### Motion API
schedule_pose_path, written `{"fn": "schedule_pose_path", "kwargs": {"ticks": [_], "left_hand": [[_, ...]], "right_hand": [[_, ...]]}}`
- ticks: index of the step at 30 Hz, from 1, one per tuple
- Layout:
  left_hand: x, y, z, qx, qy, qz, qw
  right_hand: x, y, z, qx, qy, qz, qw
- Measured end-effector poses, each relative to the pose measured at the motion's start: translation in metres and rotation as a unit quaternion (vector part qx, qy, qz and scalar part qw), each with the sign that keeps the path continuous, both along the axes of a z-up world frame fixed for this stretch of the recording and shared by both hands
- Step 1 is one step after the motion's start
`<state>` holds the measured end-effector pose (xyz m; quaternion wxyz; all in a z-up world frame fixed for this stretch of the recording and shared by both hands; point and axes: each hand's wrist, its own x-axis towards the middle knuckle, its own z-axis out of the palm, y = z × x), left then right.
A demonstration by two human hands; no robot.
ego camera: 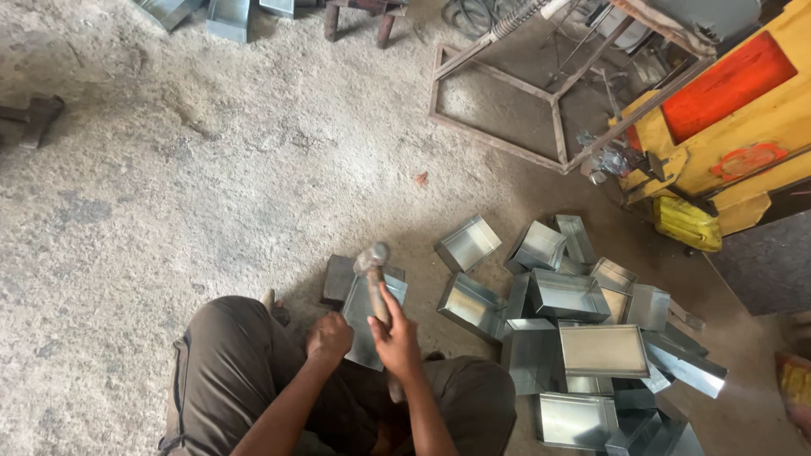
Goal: The person sits on the floor and uses a hammer to shape metal boxes. They place the boxes on a metal block and strike them repeatedly before setting them aside.
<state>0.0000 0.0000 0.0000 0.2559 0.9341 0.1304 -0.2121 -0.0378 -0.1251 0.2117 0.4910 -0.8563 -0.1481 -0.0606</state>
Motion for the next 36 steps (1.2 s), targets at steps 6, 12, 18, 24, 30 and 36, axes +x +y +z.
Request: {"fn": "schedule_pose_path", "kwargs": {"ticks": [6,12,18,24,30,36], "left_hand": [[-0.006,-0.001,-0.001,0.184,-0.169,-0.184,0.951],[-0.009,0.001,0.009,0.007,-0.07,0.003,0.998],[-0.004,-0.001,0.006,0.022,-0.114,-0.005,0.993],[-0.018,-0.001,0.009,0.259,-0.211,-0.218,0.917],[0.004,0.004,-0.001,0.149,-0.2,-0.179,0.952],[-0.013,-0.041,0.023,-0.518,0.119,0.067,0.844]], "right_hand": [[-0.014,-0.006,0.032,0.036,-0.054,-0.054,0.996],[-0.007,0.013,0.014,-0.018,-0.026,-0.028,0.999],[-0.017,0.015,0.032,0.022,0.093,-0.091,0.991],[-0.012,0.017,0.024,-0.053,-0.295,-0.007,0.954],[-0.016,-0.007,0.017,0.02,0.155,-0.09,0.984],[-0.019,-0.054,0.017,0.073,0.092,-0.128,0.985]]}}
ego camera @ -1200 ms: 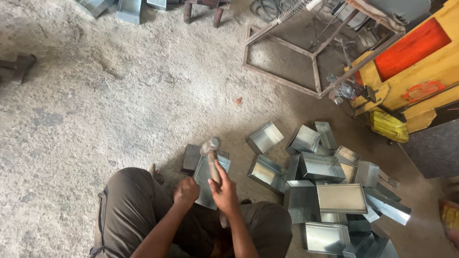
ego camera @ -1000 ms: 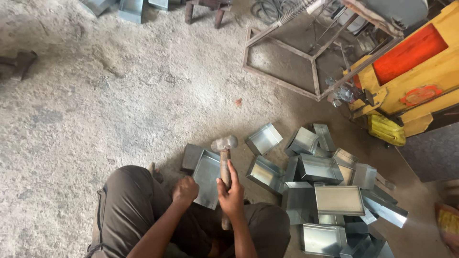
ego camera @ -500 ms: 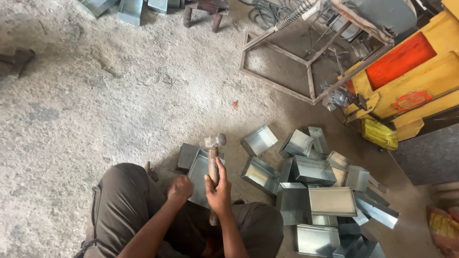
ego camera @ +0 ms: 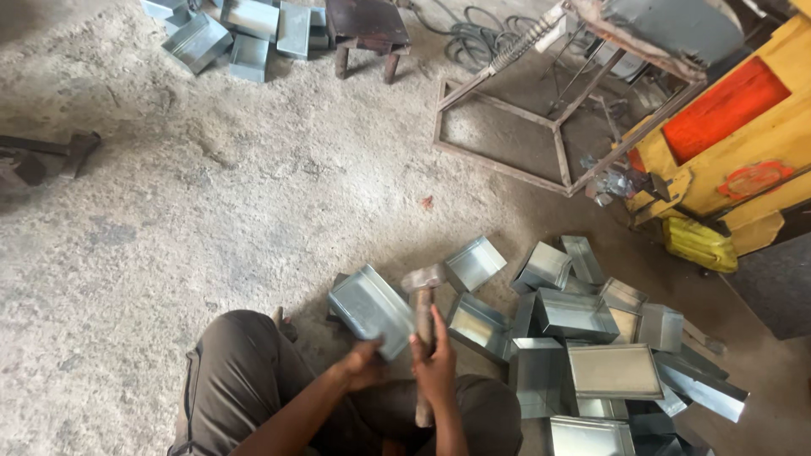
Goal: The person sits on the floor and uses a hammer to shape metal boxes. They place the boxes on a metal block and strike them repeatedly before setting them aside.
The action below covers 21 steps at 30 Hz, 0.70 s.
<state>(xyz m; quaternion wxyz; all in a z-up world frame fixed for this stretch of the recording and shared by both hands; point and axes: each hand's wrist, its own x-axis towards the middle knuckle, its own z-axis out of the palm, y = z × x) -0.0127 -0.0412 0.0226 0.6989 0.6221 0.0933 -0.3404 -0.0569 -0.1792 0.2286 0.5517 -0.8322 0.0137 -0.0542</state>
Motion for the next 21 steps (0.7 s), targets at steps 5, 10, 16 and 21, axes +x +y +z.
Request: {"fn": "schedule_pose_path", "kwargs": {"ticks": [5,10,16,21], "left_hand": [[-0.017,-0.015,0.054,0.19,-0.201,-0.101,0.956],[0.031,0.007,0.148,0.515,-0.395,-0.097,0.755],[0.084,0.024,0.119,0.648,-0.226,-0.145,0.713],[0.02,0.044,0.047,0.53,-0.143,-0.054,0.834]], "right_hand": [[0.001,-0.028,0.002,0.088,-0.005,-0.056,0.994],[0.004,-0.056,-0.006,0.115,-0.022,-0.088,0.989],[0.012,-0.069,-0.01,0.124,-0.03,-0.099,0.987],[0.009,-0.062,0.001,0.023,0.01,-0.097,0.995]]}}
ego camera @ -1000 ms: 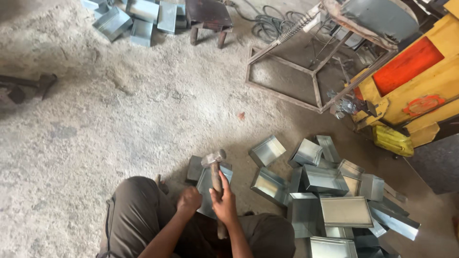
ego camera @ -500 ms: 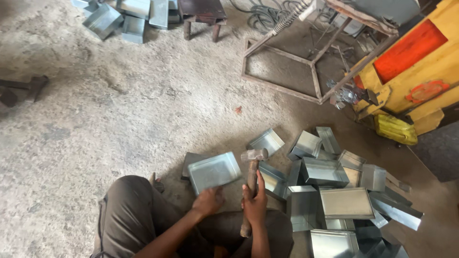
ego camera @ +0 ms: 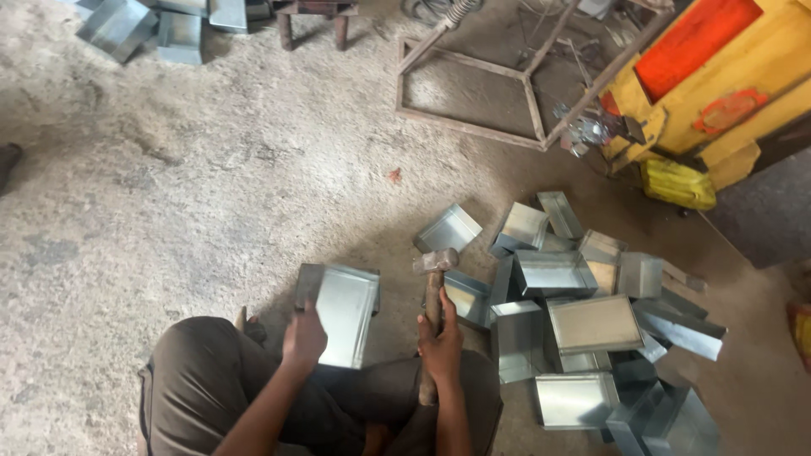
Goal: The person sits on the floor and uses a hammer to shape metal boxes. They place the boxes on a metal block and strike them repeatedly before setting them aside.
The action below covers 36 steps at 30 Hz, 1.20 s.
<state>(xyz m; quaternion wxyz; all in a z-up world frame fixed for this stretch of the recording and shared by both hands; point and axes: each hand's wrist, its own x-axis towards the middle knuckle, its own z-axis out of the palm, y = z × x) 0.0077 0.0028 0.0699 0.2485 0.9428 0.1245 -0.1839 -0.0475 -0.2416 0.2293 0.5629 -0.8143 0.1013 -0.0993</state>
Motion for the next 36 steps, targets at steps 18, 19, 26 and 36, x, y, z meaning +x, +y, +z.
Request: {"fn": "schedule_pose_path", "kwargs": {"ticks": [18,19,26,36], "left_hand": [[-0.026,-0.008,-0.02,-0.031,0.007,0.057,0.998],[-0.024,-0.006,-0.02,-0.045,0.0,0.069,0.997],[-0.028,-0.008,-0.025,-0.053,-0.016,0.062,0.997],[-0.035,-0.033,-0.018,-0.022,0.016,0.007,1.0]], "right_hand": [[-0.007,0.066,-0.002,-0.183,-0.1,0.156,0.966],[-0.004,0.068,-0.003,-0.183,-0.111,0.151,0.965],[-0.005,0.071,-0.002,-0.17,-0.053,0.133,0.975],[-0.006,0.088,0.024,-0.061,0.007,0.128,0.99]]}}
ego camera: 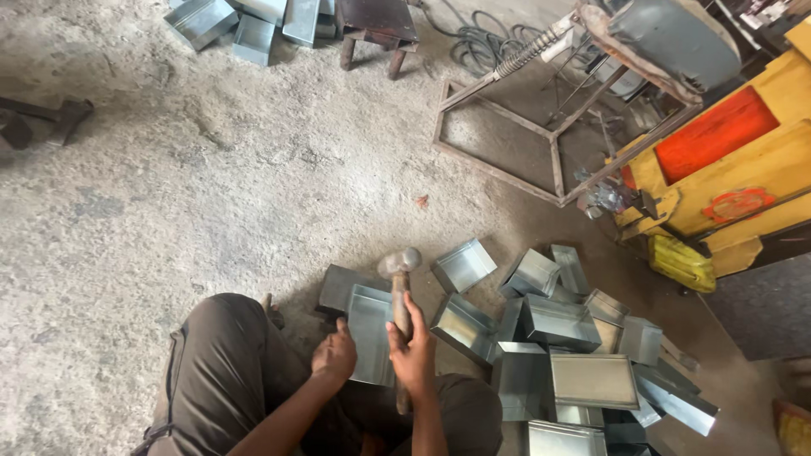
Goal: The person sits on the floor and uses a hammer to shape metal boxes. They place the boxes on a metal block and strike them repeatedly before setting them aside.
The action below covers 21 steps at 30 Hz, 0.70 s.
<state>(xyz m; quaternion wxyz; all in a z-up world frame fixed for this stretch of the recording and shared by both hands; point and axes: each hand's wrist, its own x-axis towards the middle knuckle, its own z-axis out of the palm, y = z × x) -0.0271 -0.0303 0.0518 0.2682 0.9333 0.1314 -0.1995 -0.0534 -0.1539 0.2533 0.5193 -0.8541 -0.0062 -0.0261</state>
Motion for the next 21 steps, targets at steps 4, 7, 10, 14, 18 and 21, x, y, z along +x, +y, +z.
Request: {"fn": "schedule_pose_path", "kwargs": {"ticks": [4,7,10,14,18,21], "left_hand": [[-0.006,0.003,0.035,-0.022,-0.013,0.024,0.999],[-0.005,0.006,0.048,-0.04,-0.005,0.036,0.999],[-0.001,0.01,0.046,-0.038,-0.025,0.03,0.999],[-0.004,0.007,0.046,-0.048,-0.003,0.048,0.998],[-0.005,0.01,0.045,-0.027,-0.018,0.012,0.999],[-0.003,0.013,0.036,-0.036,-0.029,0.028,0.999]], "right_hand": [[0.001,0.018,-0.021,-0.04,-0.178,0.097,0.979],[0.0,0.016,-0.033,-0.053,-0.176,0.12,0.976],[-0.005,0.009,-0.03,-0.066,-0.126,0.087,0.986],[-0.001,0.017,-0.03,-0.052,-0.135,0.089,0.985],[0.01,0.023,-0.039,-0.054,-0.149,0.135,0.978],[0.006,0.022,-0.035,-0.044,-0.08,0.095,0.991]]}}
